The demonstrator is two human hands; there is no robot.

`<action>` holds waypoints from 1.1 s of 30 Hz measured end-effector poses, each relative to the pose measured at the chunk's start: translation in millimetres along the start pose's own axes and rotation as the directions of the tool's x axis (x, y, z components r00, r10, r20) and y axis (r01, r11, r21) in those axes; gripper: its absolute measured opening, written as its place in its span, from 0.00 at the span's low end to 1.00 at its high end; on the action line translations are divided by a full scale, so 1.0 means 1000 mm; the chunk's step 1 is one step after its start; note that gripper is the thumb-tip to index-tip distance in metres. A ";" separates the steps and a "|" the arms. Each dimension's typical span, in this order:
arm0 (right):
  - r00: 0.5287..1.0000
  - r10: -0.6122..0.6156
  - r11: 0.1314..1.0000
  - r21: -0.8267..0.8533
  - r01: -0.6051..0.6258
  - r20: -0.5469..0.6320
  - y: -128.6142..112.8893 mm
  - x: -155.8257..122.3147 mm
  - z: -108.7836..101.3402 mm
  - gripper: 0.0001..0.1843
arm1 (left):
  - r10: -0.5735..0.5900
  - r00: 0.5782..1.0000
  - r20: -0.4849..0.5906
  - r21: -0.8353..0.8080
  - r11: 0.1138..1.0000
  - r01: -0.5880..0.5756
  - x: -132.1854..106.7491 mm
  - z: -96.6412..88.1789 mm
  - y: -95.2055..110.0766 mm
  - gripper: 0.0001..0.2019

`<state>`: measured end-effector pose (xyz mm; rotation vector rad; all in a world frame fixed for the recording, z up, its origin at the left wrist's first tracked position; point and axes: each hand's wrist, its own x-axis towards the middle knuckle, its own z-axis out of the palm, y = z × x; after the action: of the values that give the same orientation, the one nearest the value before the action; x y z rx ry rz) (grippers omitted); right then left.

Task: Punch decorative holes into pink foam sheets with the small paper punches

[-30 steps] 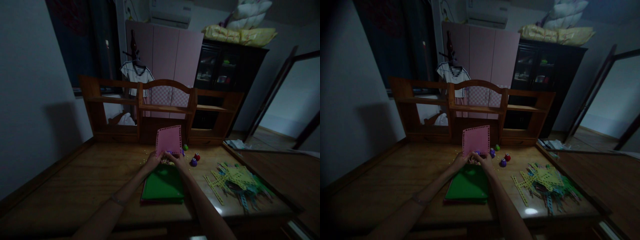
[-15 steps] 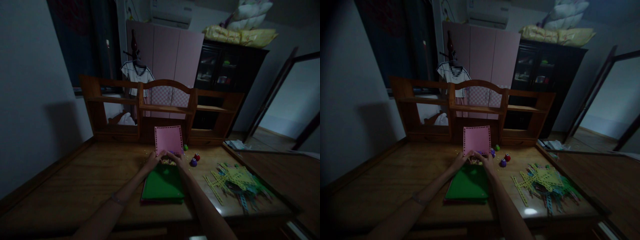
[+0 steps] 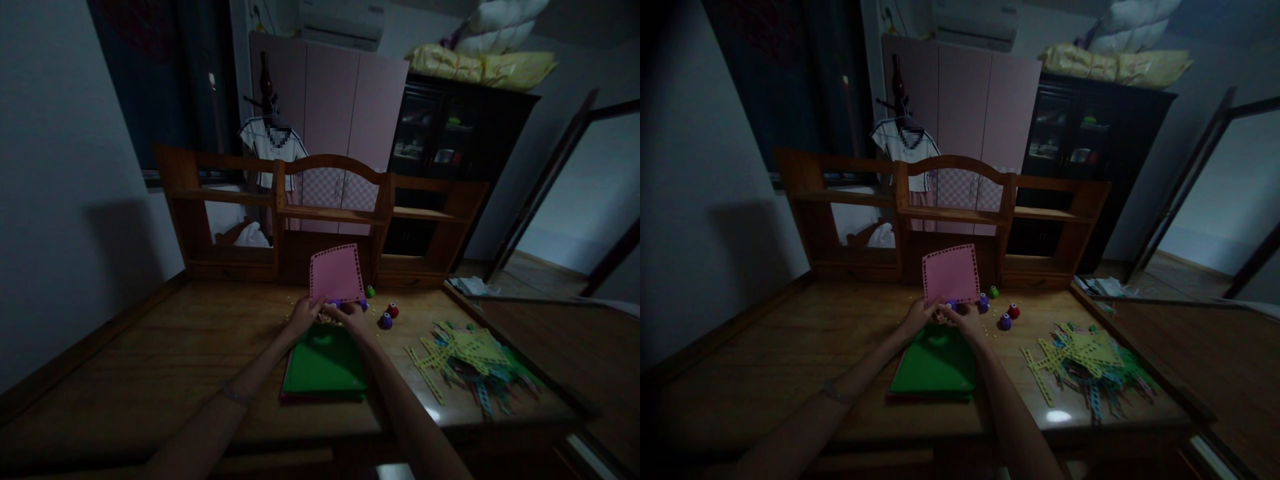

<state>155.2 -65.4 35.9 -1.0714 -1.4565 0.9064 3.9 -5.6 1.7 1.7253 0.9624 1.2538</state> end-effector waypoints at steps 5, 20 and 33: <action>0.999 0.022 0.999 -0.025 -0.022 0.024 -0.002 -0.002 0.003 0.19 | -0.037 0.999 0.027 0.007 0.999 0.036 0.000 0.001 -0.001 0.21; 1.000 -0.002 1.000 -0.011 0.001 -0.021 0.010 0.004 0.000 0.22 | 0.112 0.993 -0.022 0.131 0.985 -0.108 0.000 -0.002 0.004 0.16; 0.995 -0.053 0.998 0.035 0.056 -0.086 0.001 -0.003 0.000 0.15 | 0.135 0.991 0.014 0.168 0.976 -0.135 -0.002 0.000 0.010 0.15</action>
<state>154.9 -68.2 34.3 -1.0263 -1.3868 0.8365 4.5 -11.6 10.1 1.9521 0.9878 1.2863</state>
